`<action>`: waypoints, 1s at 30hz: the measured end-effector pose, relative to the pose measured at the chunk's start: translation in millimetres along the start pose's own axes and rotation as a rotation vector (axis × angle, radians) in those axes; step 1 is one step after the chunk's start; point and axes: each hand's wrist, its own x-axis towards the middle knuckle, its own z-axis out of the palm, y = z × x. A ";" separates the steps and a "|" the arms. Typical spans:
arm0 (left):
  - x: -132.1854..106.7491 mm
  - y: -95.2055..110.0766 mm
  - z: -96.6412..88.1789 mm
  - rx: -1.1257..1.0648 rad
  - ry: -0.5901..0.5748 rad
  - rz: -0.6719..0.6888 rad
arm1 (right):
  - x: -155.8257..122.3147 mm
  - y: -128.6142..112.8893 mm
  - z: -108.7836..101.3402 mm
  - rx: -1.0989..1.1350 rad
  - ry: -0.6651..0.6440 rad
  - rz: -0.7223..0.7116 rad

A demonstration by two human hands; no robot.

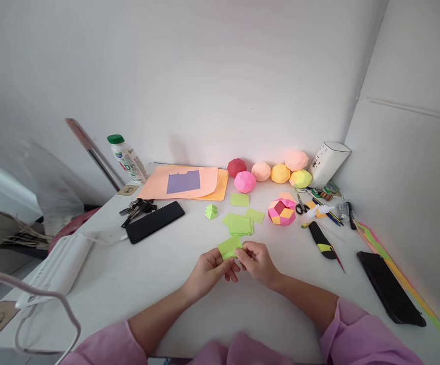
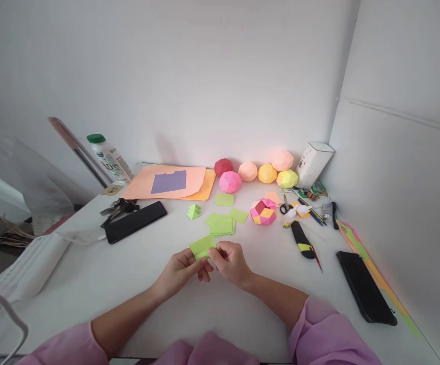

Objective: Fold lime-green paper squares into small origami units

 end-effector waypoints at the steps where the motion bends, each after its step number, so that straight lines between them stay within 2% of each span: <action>1: 0.0 -0.4 0.1 0.002 0.004 0.001 | -0.2 -0.2 0.2 -0.001 0.003 0.000; 14: 0.0 3.4 2.5 -0.019 0.015 -0.036 | -1.3 1.3 1.4 -0.023 0.020 0.009; 22: 0.6 7.1 1.6 -0.102 -0.039 -0.082 | -1.3 -1.1 1.1 0.012 0.006 0.004; 26: -0.6 6.1 0.8 -0.022 0.033 -0.058 | 1.3 -2.8 -0.6 0.053 -0.074 -0.007; 30: -2.5 3.8 0.2 0.092 0.098 -0.037 | 2.2 -2.2 -0.8 0.080 -0.153 0.054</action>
